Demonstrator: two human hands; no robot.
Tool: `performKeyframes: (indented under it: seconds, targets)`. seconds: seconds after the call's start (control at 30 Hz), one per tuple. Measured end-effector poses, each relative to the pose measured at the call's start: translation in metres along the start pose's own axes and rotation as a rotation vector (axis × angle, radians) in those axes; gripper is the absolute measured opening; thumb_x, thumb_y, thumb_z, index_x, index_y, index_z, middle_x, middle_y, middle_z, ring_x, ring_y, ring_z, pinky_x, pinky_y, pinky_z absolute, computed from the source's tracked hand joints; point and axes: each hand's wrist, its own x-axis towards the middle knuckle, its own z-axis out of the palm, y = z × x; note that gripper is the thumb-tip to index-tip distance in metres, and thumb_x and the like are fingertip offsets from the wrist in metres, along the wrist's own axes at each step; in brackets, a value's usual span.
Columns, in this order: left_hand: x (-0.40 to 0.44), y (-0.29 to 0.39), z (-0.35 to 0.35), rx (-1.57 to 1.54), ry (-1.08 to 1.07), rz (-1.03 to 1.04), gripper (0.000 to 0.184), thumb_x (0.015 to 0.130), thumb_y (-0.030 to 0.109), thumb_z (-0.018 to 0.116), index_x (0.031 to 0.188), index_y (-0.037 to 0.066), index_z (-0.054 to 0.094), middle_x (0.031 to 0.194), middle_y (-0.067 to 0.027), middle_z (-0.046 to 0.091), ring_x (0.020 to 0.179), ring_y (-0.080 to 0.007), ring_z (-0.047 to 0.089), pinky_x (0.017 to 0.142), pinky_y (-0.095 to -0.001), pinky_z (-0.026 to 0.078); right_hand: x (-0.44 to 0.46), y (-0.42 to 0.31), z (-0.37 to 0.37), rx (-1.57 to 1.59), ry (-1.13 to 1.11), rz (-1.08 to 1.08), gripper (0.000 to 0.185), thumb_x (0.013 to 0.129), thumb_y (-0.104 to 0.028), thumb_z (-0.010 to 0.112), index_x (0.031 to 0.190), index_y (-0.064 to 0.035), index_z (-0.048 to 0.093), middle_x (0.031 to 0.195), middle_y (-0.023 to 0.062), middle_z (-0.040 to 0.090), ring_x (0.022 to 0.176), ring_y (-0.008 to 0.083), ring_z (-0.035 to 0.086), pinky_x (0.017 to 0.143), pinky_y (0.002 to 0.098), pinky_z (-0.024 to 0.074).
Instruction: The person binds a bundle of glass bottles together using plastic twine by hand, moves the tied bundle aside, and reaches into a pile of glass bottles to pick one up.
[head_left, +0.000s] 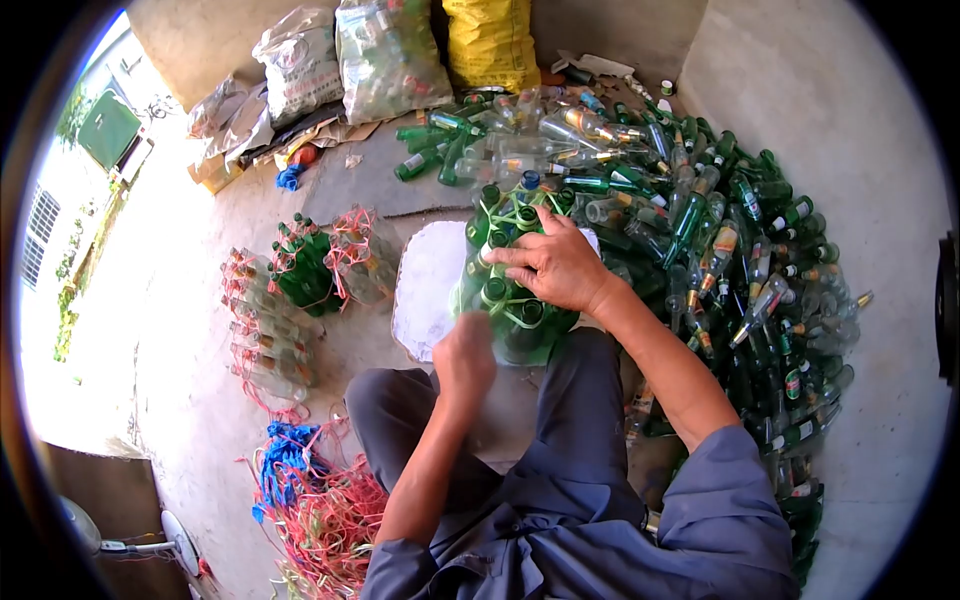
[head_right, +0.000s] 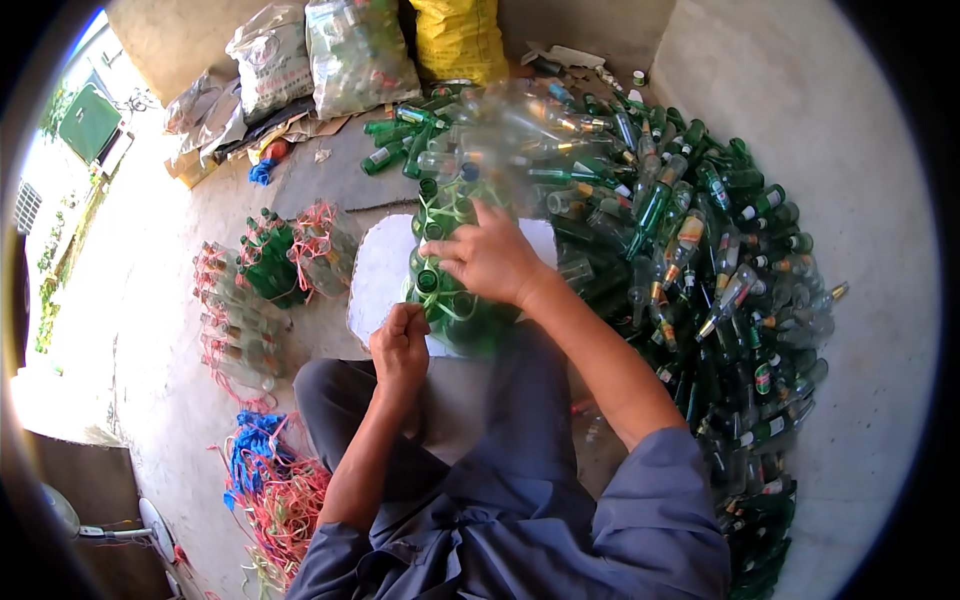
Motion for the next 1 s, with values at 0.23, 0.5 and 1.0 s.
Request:
performKeyframes:
  seconds: [0.23,0.5,1.0]
  targets:
    - [-0.001,-0.019,0.011,-0.029,0.106,0.046,0.009,0.091,-0.006,0.058,0.094,0.001,0.063,0.073,-0.0092,0.062,0.065,-0.0165,0.061,0.064,-0.0295,0.05,0.0,-0.002,-0.006,0.111,0.015,0.04,0.032,0.082,-0.025,0.075,0.113,-0.0342,0.076,0.096,-0.0023,0.072,0.124,0.0379,0.051,0.105,0.0465,0.0429]
    - [-0.008,-0.015,0.02,-0.169,0.182,-0.063,0.003,0.09,0.001,0.06,0.091,0.002,0.063,0.086,-0.0135,0.062,0.079,-0.0318,0.059,0.071,-0.0385,0.048,-0.041,-0.052,-0.039,0.1,0.605,0.228,0.018,0.084,-0.003,0.069,0.101,0.0004,0.07,0.096,0.014,0.072,0.093,0.0336,0.066,0.085,0.0412,0.0504]
    - [-0.002,-0.022,0.007,-0.391,-0.037,-0.347,0.005,0.093,0.005,0.059,0.095,0.003,0.063,0.082,-0.0084,0.068,0.073,-0.0164,0.061,0.068,-0.0323,0.051,-0.065,-0.145,0.048,1.22,0.182,0.853,0.061,0.093,0.003,0.055,0.15,0.0036,0.033,0.097,0.0145,0.067,0.074,0.0155,0.067,0.068,0.027,0.0559]
